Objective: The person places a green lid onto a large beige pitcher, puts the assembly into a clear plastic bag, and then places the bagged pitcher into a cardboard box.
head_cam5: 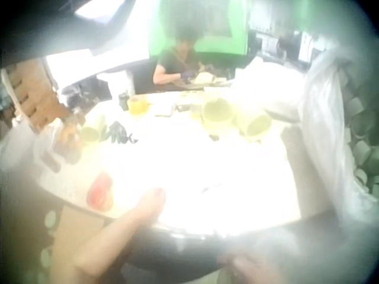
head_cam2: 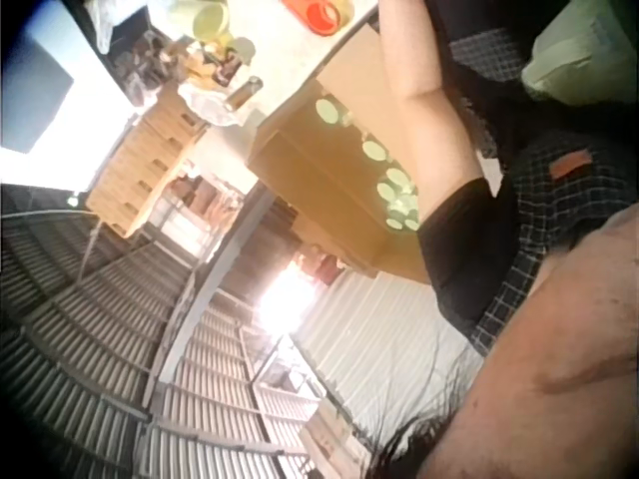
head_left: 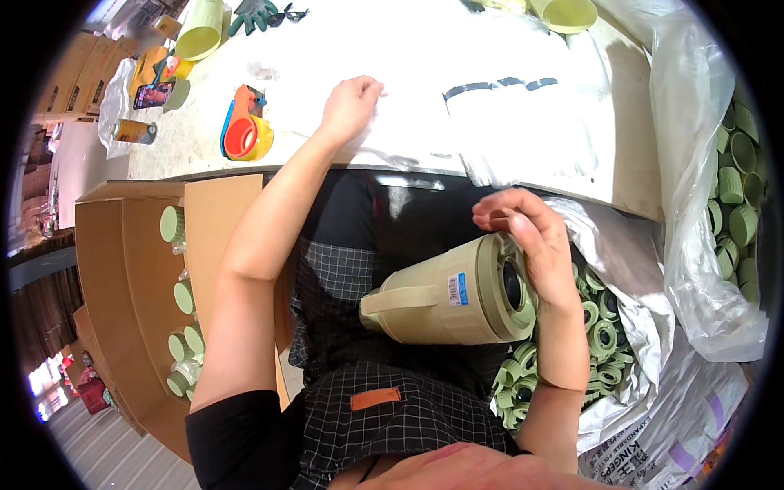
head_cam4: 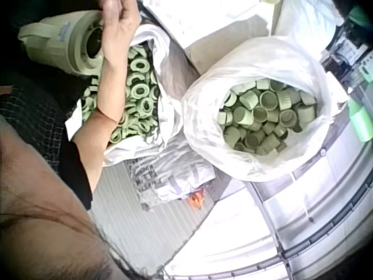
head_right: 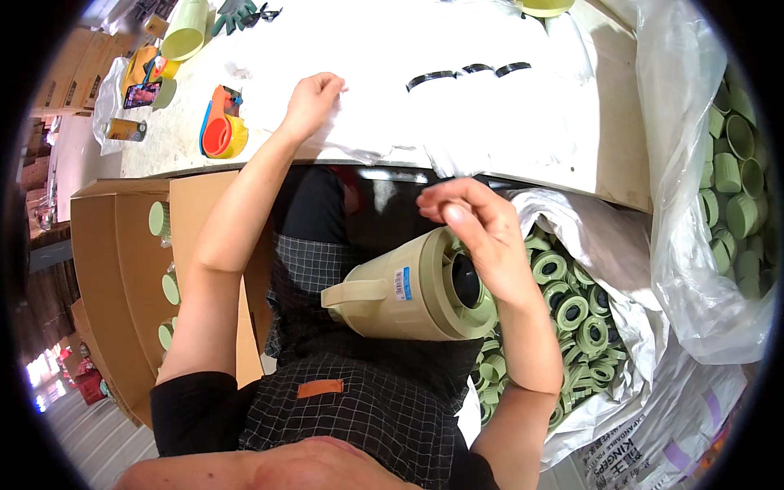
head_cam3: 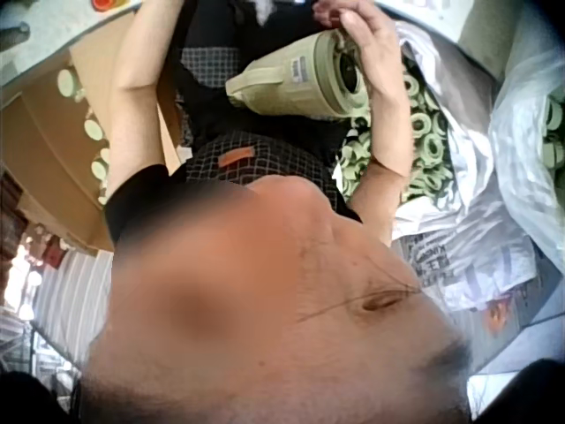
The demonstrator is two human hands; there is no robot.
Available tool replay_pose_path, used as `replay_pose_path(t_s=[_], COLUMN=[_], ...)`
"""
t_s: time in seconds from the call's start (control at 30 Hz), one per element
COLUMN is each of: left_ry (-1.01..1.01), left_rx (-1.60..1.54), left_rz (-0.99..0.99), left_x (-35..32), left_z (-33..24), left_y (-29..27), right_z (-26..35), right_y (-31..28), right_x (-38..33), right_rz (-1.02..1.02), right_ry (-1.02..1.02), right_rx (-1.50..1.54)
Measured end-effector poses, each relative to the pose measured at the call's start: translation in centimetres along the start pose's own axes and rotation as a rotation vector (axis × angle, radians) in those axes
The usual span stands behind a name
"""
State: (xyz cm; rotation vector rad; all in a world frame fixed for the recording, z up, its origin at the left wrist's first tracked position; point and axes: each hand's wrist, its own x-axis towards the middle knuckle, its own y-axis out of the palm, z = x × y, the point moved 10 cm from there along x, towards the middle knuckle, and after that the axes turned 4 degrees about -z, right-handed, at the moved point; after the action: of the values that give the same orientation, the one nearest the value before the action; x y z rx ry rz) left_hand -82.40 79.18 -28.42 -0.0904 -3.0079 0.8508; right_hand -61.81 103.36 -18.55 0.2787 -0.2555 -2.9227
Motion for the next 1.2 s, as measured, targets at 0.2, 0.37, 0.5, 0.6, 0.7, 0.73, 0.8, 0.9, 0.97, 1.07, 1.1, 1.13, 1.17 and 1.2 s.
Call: replay_pose_path(t_s=[0.2, 0.37, 0.5, 0.6, 0.7, 0.73, 0.8, 0.9, 0.97, 1.07, 1.1, 1.13, 1.17, 1.2], left_ry=[0.076, 0.343, 0.453, 0.176, 0.142, 0.160, 0.297, -0.059, 0.000, 0.115, 0.163, -0.037, -0.049, -0.042], left_rx=[-0.585, -0.560, -0.445, -0.705, -0.766, -0.679, -0.584, -1.106, -1.527, -0.691, -0.322, -0.207, -0.250, -0.296], left_rz=[0.270, 0.202, 0.277, 0.238, 0.314, 0.345, 0.289, 0.307, 0.771, 0.619, 0.492, 0.390, 0.326, 0.266], left_x=[-8.9, -13.1, -16.4, -15.3, -15.2, -16.2, -17.5, -16.0, -16.7, -16.8, -15.5, -14.2, -14.5, -15.5], left_z=[-11.1, -16.6, -18.5, -16.9, -17.0, -18.0, -18.2, -15.3, -18.4, -15.3, -13.0, -7.3, -7.9, -10.0], left_y=[6.0, 5.0, 8.1, 6.8, 6.8, 7.4, 8.3, 6.9, 5.1, 7.7, 8.5, 8.8, 8.4, 8.0], right_z=[-0.9, -0.3, 1.2, 0.4, -0.6, -0.1, 1.0, -0.5, -2.9, -11.6, -13.4, -14.6, -11.9, -11.6], right_y=[-1.6, -5.8, -2.6, -4.6, -6.9, -6.3, -4.6, -8.9, -15.7, -17.6, -17.1, -16.0, -14.4, -14.2], right_x=[3.0, 0.0, -0.3, -1.2, -1.9, -1.8, -1.9, -3.0, -5.7, -5.3, -5.8, -6.0, -8.2, -11.0], right_rz=[-0.355, -0.585, -0.322, -0.461, -0.561, -0.505, -0.441, -0.540, -0.993, -0.965, -0.952, -0.928, -1.034, -1.145], right_ry=[-0.090, -0.139, -0.289, -0.205, -0.253, -0.235, -0.271, -0.467, -0.435, -0.159, -0.089, -0.023, -0.128, -0.251], right_rx=[-0.106, 0.095, -0.314, -0.167, 0.026, 0.040, 0.006, -0.151, -0.200, 0.904, 0.915, 0.930, 0.616, 0.252])
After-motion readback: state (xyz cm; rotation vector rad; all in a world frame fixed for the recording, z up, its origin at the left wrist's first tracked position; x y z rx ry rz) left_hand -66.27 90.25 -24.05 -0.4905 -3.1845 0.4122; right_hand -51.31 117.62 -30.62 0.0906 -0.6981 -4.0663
